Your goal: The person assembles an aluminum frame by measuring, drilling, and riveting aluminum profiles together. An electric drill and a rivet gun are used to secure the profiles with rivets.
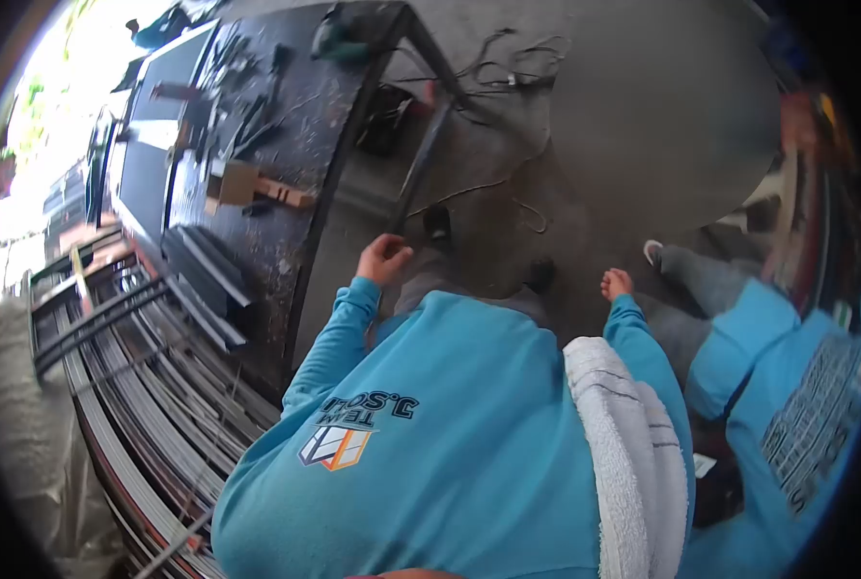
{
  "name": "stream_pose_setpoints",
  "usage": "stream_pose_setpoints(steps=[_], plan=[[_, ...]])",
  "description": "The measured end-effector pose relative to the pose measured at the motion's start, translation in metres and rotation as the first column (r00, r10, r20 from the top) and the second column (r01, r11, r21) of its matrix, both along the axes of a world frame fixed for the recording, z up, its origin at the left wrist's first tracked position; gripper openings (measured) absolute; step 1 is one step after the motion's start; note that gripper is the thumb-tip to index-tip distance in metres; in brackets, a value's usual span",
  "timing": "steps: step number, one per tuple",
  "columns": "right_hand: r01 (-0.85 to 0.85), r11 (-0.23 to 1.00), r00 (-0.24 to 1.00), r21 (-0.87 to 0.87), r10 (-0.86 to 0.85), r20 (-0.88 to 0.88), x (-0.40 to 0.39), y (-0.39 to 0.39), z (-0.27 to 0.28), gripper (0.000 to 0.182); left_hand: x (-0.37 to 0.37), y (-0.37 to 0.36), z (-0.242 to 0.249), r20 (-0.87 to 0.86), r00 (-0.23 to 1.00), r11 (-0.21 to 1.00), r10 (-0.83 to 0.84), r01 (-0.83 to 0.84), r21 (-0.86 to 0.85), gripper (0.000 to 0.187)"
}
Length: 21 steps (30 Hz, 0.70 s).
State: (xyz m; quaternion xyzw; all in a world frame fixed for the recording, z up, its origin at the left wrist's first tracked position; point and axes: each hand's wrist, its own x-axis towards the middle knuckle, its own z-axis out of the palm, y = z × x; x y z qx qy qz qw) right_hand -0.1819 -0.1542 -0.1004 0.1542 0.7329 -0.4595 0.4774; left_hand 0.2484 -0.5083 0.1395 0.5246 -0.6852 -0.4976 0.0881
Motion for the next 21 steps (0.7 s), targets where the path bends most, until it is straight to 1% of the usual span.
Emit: stream_pose_setpoints(steps=[1, 2, 3, 4, 5, 6, 7, 8, 9, 10, 11, 12, 13, 15, 17, 18, 19, 20, 21], plan=[[-0.034, 0.999, 0.999, 0.029, 0.034, -0.002, -0.002, -0.014, 0.01, 0.022, 0.015, -0.016, 0.002, -0.028, 0.991, 0.989, 0.131, -0.133, -0.059, 0.03], [-0.069, 0.996, 0.998, 0.061, 0.07, -0.006, 0.0, -0.028, 0.019, 0.022, 0.032, -0.032, 0.011, -0.068, 0.969, 0.956, 0.238, -0.246, -0.162, 0.026], [-0.079, 0.995, 0.997, 0.068, 0.08, -0.005, 0.005, -0.033, 0.023, 0.021, 0.058, -0.052, 0.004, -0.191, 0.912, 0.906, 0.364, -0.394, -0.154, 0.022], [-0.087, 0.994, 0.996, 0.065, 0.088, -0.005, 0.007, -0.044, 0.026, 0.021, 0.085, -0.076, -0.004, -0.271, 0.826, 0.827, 0.494, -0.543, -0.146, 0.017], [-0.093, 0.994, 0.996, 0.055, 0.093, -0.006, 0.017, -0.063, 0.028, 0.021, 0.123, -0.106, -0.021, -0.341, 0.722, 0.737, 0.602, -0.667, -0.111, 0.014], [-0.111, 0.993, 0.994, 0.039, 0.112, -0.022, 0.032, -0.076, 0.034, 0.018, 0.154, -0.134, -0.022, -0.342, 0.608, 0.624, 0.717, -0.778, -0.075, 0.014], [-0.128, 0.991, 0.991, 0.027, 0.129, -0.042, 0.044, -0.086, 0.043, 0.015, 0.194, -0.165, -0.038, -0.384, 0.513, 0.504, 0.768, -0.853, -0.131, 0.016], [-0.134, 0.99, 0.99, 0.033, 0.132, 0.041, 0.05, -0.088, 0.03, 0.017, 0.224, -0.188, -0.031, -0.338, 0.479, 0.398, 0.81, -0.873, -0.281, 0.02], [-0.137, 0.99, 0.984, 0.043, 0.131, 0.123, 0.054, -0.096, 0.017, 0.019, 0.246, -0.204, -0.014, -0.286, 0.437, 0.308, 0.853, -0.863, -0.401, 0.025], [-0.221, 0.971, 0.965, 0.089, 0.205, 0.161, 0.065, -0.116, 0.028, 0.021, 0.267, -0.213, 0.009, -0.068, 0.399, 0.305, 0.914, -0.79, -0.532, 0.034], [-0.279, 0.955, 0.953, 0.102, 0.262, 0.153, 0.08, -0.135, 0.043, 0.022, 0.301, -0.22, 0.013, 0.093, 0.321, 0.315, 0.942, -0.759, -0.569, 0.045], [-0.335, 0.935, 0.937, 0.116, 0.318, 0.145, 0.094, -0.153, 0.056, 0.023, 0.321, -0.217, 0.025, 0.221, 0.21, 0.305, 0.952, -0.693, -0.654, 0.056], [-0.367, 0.927, 0.929, 0.082, 0.361, 0.086, 0.109, -0.182, 0.067, 0.024, 0.355, -0.215, 0.013, 0.293, 0.062, 0.266, 0.954, -0.622, -0.736, 0.06], [-0.431, 0.902, 0.902, 0.025, 0.432, -0.03, 0.135, -0.226, 0.09, 0.025, 0.387, -0.203, 0.007, 0.267, -0.12, 0.122, 0.956, -0.665, -0.737, 0.06], [-0.51, 0.86, 0.854, -0.025, 0.502, -0.138, 0.153, -0.27, 0.113, 0.027, 0.401, -0.186, 0.012, 0.229, -0.093, 0.111, 0.969, -0.662, -0.741, 0.056], [-0.43, 0.9, 0.9, -0.074, 0.421, -0.111, 0.15, -0.298, 0.117, 0.03, 0.407, -0.178, 0.01, 0.203, -0.052, 0.136, 0.978, -0.581, -0.803, 0.053], [-0.442, 0.894, 0.893, -0.077, 0.43, -0.133, 0.14, -0.324, 0.12, 0.03, 0.414, -0.174, 0.012, 0.179, -0.059, 0.124, 0.982, -0.514, -0.849, 0.053], [-0.456, 0.886, 0.884, -0.081, 0.44, -0.158, 0.129, -0.352, 0.13, 0.03, 0.421, -0.172, 0.018, 0.166, -0.043, 0.124, 0.985, -0.485, -0.866, 0.053], [-0.53, 0.845, 0.833, -0.077, 0.501, -0.233, 0.121, -0.385, 0.148, 0.029, 0.428, -0.168, 0.025, 0.155, -0.027, 0.126, 0.988, -0.457, -0.88, 0.052]])
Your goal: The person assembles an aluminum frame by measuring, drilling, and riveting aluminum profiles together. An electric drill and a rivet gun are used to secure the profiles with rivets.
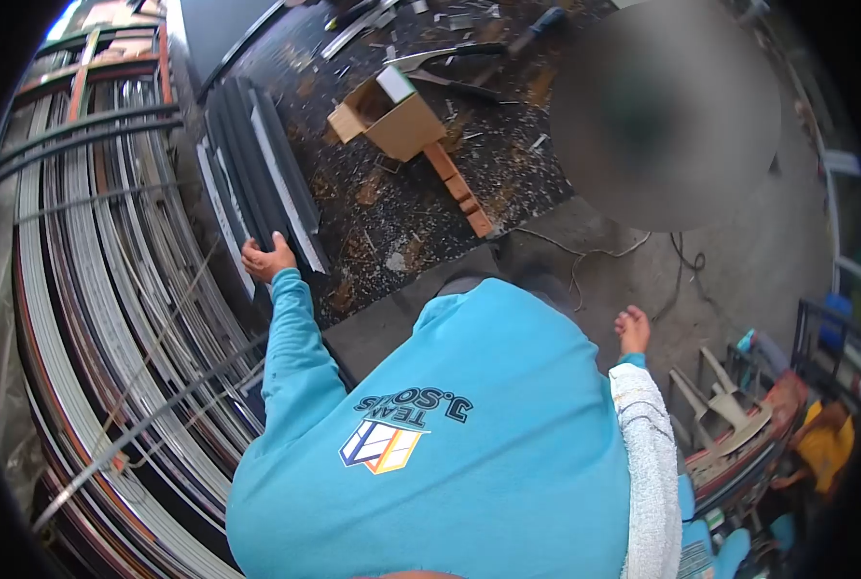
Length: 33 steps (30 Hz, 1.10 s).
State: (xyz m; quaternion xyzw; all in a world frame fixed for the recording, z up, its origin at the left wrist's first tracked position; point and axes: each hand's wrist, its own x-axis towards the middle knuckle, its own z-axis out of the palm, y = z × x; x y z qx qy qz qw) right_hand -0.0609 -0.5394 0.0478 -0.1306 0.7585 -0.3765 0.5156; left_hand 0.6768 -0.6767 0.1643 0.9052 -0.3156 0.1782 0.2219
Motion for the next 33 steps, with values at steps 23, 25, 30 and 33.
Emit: stream_pose_setpoints(steps=[23, 25, 30, 33], plan=[[-0.731, -0.019, 0.025, -0.682, 0.998, -0.054, 0.527, -0.275, 0.164, 0.029, 0.091, 0.008, 0.002, -0.382, 0.91, 0.821, -0.163, 0.34, 0.459, 0.027], [-0.732, 0.141, 0.064, -0.667, 0.988, 0.138, 0.585, -0.276, 0.148, 0.031, 0.094, 0.017, 0.02, -0.686, 0.683, 0.918, -0.249, 0.393, 0.058, 0.024], [-0.822, 0.479, 0.306, -0.309, 0.828, 0.469, 0.745, -0.314, 0.122, 0.059, 0.077, 0.02, 0.073, -0.799, 0.217, 0.825, -0.56, 0.227, -0.517, 0.019], [-0.614, 0.669, 0.28, -0.419, 0.681, 0.676, 0.743, -0.303, 0.194, 0.05, 0.047, 0.03, 0.086, -0.764, 0.168, 0.78, -0.623, 0.208, -0.59, 0.019]])
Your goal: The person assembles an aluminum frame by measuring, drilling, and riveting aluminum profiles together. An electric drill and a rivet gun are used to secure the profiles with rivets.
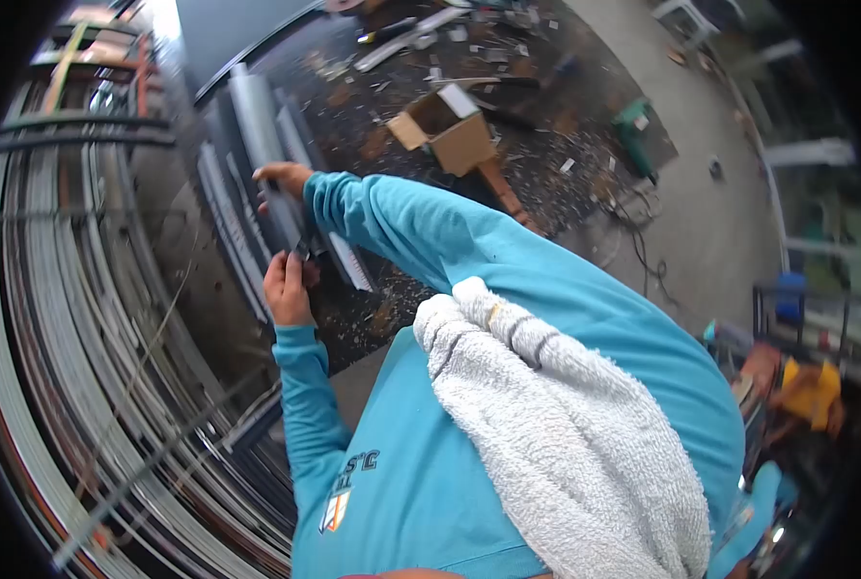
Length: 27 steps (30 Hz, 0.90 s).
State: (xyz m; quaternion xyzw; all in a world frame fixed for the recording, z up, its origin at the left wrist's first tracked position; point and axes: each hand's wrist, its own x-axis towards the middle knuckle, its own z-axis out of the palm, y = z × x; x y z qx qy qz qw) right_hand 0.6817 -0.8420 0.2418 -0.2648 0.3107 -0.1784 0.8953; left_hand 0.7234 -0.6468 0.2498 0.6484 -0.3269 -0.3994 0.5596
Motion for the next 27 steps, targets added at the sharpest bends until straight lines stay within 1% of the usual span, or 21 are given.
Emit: stream_pose_setpoints(steps=[1, 2, 3, 4, 5, 6, 7, 8, 9, 11, 12, 13, 14, 15, 17, 18, 21, 23, 24, 25, 27], plan=[[0.021, 0.997, 0.998, -0.078, -0.017, 0.06, -0.005, -0.004, -0.018, 0.047, -0.011, 0.002, 0.008, 0.037, 0.999, 1.0, -0.019, 0.019, 0.005, 0.018], [0.09, 0.985, 0.995, -0.145, -0.095, -0.03, -0.024, 0.007, 0.005, 0.044, -0.024, 0.009, 0.003, -0.012, 0.994, 0.994, -0.109, 0.109, -0.018, 0.017], [0.016, 0.949, 1.0, -0.315, -0.019, -0.006, -0.054, 0.01, 0.02, 0.05, -0.037, 0.013, -0.002, -0.064, 0.979, 0.981, -0.192, 0.189, -0.05, 0.017], [-0.047, 0.85, 0.998, -0.524, 0.015, -0.065, -0.085, 0.005, 0.022, 0.054, -0.046, 0.014, 0.0, 0.001, 0.956, 0.956, -0.293, 0.293, -0.012, 0.018], [-0.129, 0.706, 0.99, -0.697, 0.047, -0.137, -0.116, -0.001, 0.023, 0.058, -0.053, 0.016, 0.005, 0.069, 0.919, 0.922, -0.388, 0.387, 0.028, 0.02], [-0.17, 0.488, 0.981, -0.856, -0.003, -0.196, -0.155, -0.008, 0.022, 0.062, -0.059, 0.018, 0.005, 0.166, 0.93, 0.942, -0.328, 0.334, -0.012, 0.023], [-0.228, 0.239, 0.967, -0.944, -0.057, -0.248, -0.197, -0.012, 0.023, 0.067, -0.067, 0.016, 0.023, 0.17, 0.945, 0.959, -0.28, 0.285, -0.005, 0.026], [-0.348, 0.168, 0.931, -0.922, -0.056, -0.362, -0.241, -0.013, 0.032, 0.07, -0.068, 0.01, 0.04, 0.427, 0.863, 0.94, -0.272, 0.334, -0.076, 0.031], [-0.464, 0.099, 0.881, -0.88, -0.058, -0.47, -0.283, -0.012, 0.045, 0.073, -0.07, 0.002, 0.057, 0.652, 0.727, 0.908, -0.218, 0.395, -0.137, 0.036], [-0.494, -0.003, 0.868, -0.869, -0.055, -0.494, -0.355, -0.001, 0.06, 0.074, -0.089, -0.018, 0.098, 0.876, 0.479, 0.872, -0.063, 0.453, -0.184, 0.058], [-0.548, -0.035, 0.837, -0.836, -0.044, -0.546, -0.382, 0.005, 0.066, 0.074, -0.099, -0.027, 0.108, 0.923, 0.369, 0.863, -0.11, 0.497, -0.096, 0.067], [-0.596, -0.072, 0.803, -0.8, -0.032, -0.595, -0.407, 0.009, 0.072, 0.074, -0.111, -0.037, 0.115, 0.956, 0.251, 0.85, -0.148, 0.527, -0.007, 0.077], [-0.637, -0.109, 0.769, -0.763, -0.017, -0.64, -0.426, 0.012, 0.076, 0.074, -0.129, -0.045, 0.121, 0.95, 0.122, 0.853, -0.286, 0.484, 0.194, 0.085], [-0.682, -0.141, 0.728, -0.718, -0.032, -0.685, -0.438, 0.01, 0.078, 0.074, -0.145, -0.055, 0.12, 0.914, 0.057, 0.809, -0.403, 0.49, 0.326, 0.086], [-0.75, -0.214, 0.648, -0.626, -0.049, -0.76, -0.462, 0.003, 0.077, 0.073, -0.174, -0.07, 0.09, 0.805, 0.04, 0.665, -0.592, 0.589, 0.459, 0.081], [-0.774, -0.241, 0.615, -0.585, -0.066, -0.786, -0.475, -0.007, 0.068, 0.07, -0.187, -0.08, 0.074, 0.569, 0.103, 0.519, -0.816, 0.566, 0.641, 0.074], [-0.643, -0.271, 0.765, -0.716, -0.193, -0.614, -0.53, -0.054, 0.038, 0.067, -0.215, -0.076, 0.03, 0.644, 0.217, 0.635, -0.734, 0.556, 0.537, 0.066], [-0.542, 0.097, 0.709, -0.835, -0.481, -0.516, -0.588, -0.093, 0.002, 0.075, -0.228, -0.058, 0.01, 0.688, 0.325, 0.738, -0.648, 0.489, 0.464, 0.065], [-0.601, 0.247, 0.441, -0.76, -0.691, -0.573, -0.622, -0.11, -0.03, 0.082, -0.232, -0.044, 0.006, 0.704, 0.363, 0.775, -0.611, 0.457, 0.437, 0.065], [-0.605, 0.417, 0.108, -0.678, -0.801, -0.589, -0.65, -0.119, -0.065, 0.089, -0.237, -0.029, 0.005, 0.692, 0.398, 0.789, -0.602, 0.43, 0.438, 0.065], [-0.564, 0.537, -0.081, -0.628, -0.792, -0.605, -0.665, -0.124, -0.108, 0.105, -0.249, -0.013, 0.002, 0.69, 0.472, 0.834, -0.548, 0.369, 0.41, 0.065]])
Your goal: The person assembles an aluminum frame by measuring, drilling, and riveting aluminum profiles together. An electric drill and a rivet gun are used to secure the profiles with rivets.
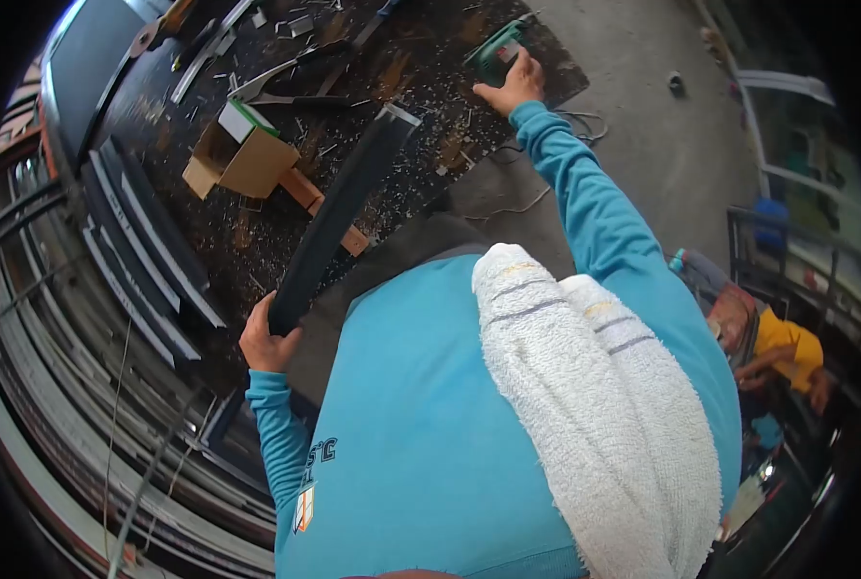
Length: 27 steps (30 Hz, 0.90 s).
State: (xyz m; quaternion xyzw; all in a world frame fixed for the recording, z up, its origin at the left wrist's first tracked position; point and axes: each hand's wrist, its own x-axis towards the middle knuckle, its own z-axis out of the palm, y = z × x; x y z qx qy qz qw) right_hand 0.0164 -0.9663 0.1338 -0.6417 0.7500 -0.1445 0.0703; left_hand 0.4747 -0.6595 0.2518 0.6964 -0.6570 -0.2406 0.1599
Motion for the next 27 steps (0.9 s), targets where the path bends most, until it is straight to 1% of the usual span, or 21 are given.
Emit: stream_pose_setpoints(steps=[1, 4, 5, 7, 8, 9, 10, 11, 12, 13, 14, 15, 16, 17, 18, 19, 20, 22, 24, 25, 27], plan=[[0.051, 0.993, 0.997, 0.11, -0.057, 0.051, 0.001, -0.002, -0.012, 0.116, -0.008, 0.007, 0.001, -0.012, 0.998, 0.998, 0.059, -0.059, 0.014, 0.066], [0.177, 0.977, 0.977, 0.121, -0.189, 0.098, 0.006, -0.012, -0.019, 0.119, -0.033, 0.009, -0.001, -0.035, 0.992, 0.992, 0.121, -0.122, -0.014, 0.065], [0.187, 0.979, 0.974, 0.076, -0.195, 0.118, 0.005, -0.015, -0.02, 0.122, -0.043, 0.004, -0.002, -0.029, 0.992, 0.992, 0.12, -0.12, -0.024, 0.064], [0.19, 0.96, 0.951, 0.204, -0.232, 0.204, -0.003, -0.024, -0.015, 0.124, -0.063, -0.014, -0.006, -0.018, 0.994, 0.993, 0.112, -0.113, -0.045, 0.063], [0.182, 0.945, 0.937, 0.271, -0.25, 0.242, -0.005, -0.026, -0.011, 0.125, -0.071, -0.024, -0.01, -0.003, 0.997, 0.995, 0.082, -0.082, -0.065, 0.062], [0.141, 0.98, 0.945, 0.141, -0.176, 0.276, -0.016, -0.027, -0.019, 0.125, -0.079, -0.035, -0.017, 0.012, 0.998, 0.995, 0.063, -0.062, -0.078, 0.062], [0.076, 0.997, 0.928, -0.017, -0.064, 0.366, -0.032, -0.03, -0.027, 0.12, -0.091, -0.047, -0.021, 0.014, 0.998, 0.994, 0.062, -0.06, -0.086, 0.062], [0.045, 0.977, 0.865, -0.207, 0.065, 0.497, -0.045, -0.03, -0.032, 0.113, -0.104, -0.06, -0.022, 0.021, 0.997, 0.993, 0.072, -0.07, -0.09, 0.062], [0.029, 0.964, 0.772, -0.264, 0.146, 0.619, -0.064, -0.03, -0.029, 0.106, -0.115, -0.076, -0.021, -0.001, 0.999, 0.996, 0.037, -0.037, -0.084, 0.062], [0.022, 0.988, 0.609, -0.155, 0.11, 0.785, -0.065, -0.013, 0.024, 0.094, -0.125, -0.088, -0.03, 0.026, 1.0, 0.997, 0.012, -0.01, -0.072, 0.062], [0.1, 0.98, 0.388, -0.171, 0.12, 0.914, -0.079, -0.005, 0.035, 0.081, -0.137, -0.101, -0.033, 0.06, 0.998, 0.997, -0.019, 0.023, -0.074, 0.064], [0.089, 0.973, 0.329, -0.215, 0.175, 0.928, -0.11, 0.004, 0.043, 0.07, -0.152, -0.116, -0.036, 0.08, 0.995, 0.993, -0.053, 0.06, -0.097, 0.066], [0.078, 0.963, 0.267, -0.257, 0.229, 0.936, -0.141, 0.012, 0.05, 0.059, -0.167, -0.131, -0.039, 0.093, 0.992, 0.991, -0.083, 0.092, -0.101, 0.063], [0.072, 0.986, 0.152, -0.152, 0.14, 0.978, -0.157, 0.017, 0.081, 0.054, -0.181, -0.144, -0.053, 0.099, 0.987, 0.981, -0.123, 0.136, -0.14, 0.061], [-0.005, 0.992, 0.121, -0.123, 0.123, 0.985, -0.175, 0.025, 0.102, 0.054, -0.193, -0.159, -0.056, 0.117, 0.98, 0.977, -0.164, 0.178, -0.115, 0.055], [-0.06, 0.992, 0.117, -0.114, 0.12, 0.986, -0.187, 0.036, 0.122, 0.061, -0.202, -0.172, -0.058, 0.121, 0.97, 0.973, -0.211, 0.22, -0.07, 0.053], [-0.113, 0.988, 0.113, -0.107, 0.12, 0.986, -0.194, 0.045, 0.141, 0.069, -0.21, -0.182, -0.064, 0.152, 0.958, 0.964, -0.244, 0.257, -0.072, 0.051], [-0.252, 0.962, 0.091, -0.108, 0.135, 0.987, -0.179, 0.062, 0.184, 0.078, -0.215, -0.201, -0.078, 0.145, 0.936, 0.944, -0.321, 0.328, -0.026, 0.048], [-0.385, 0.921, 0.219, -0.062, 0.156, 0.963, -0.168, 0.073, 0.208, 0.087, -0.217, -0.21, -0.092, 0.133, 0.939, 0.945, -0.317, 0.325, -0.042, 0.046], [-0.405, 0.914, 0.237, -0.023, 0.129, 0.963, -0.162, 0.078, 0.213, 0.089, -0.215, -0.216, -0.096, 0.133, 0.941, 0.946, -0.311, 0.32, -0.052, 0.045], [-0.459, 0.884, 0.293, 0.089, 0.056, 0.955, -0.153, 0.08, 0.218, 0.093, -0.214, -0.224, -0.088, 0.103, 0.947, 0.952, -0.305, 0.305, 0.013, 0.041]])
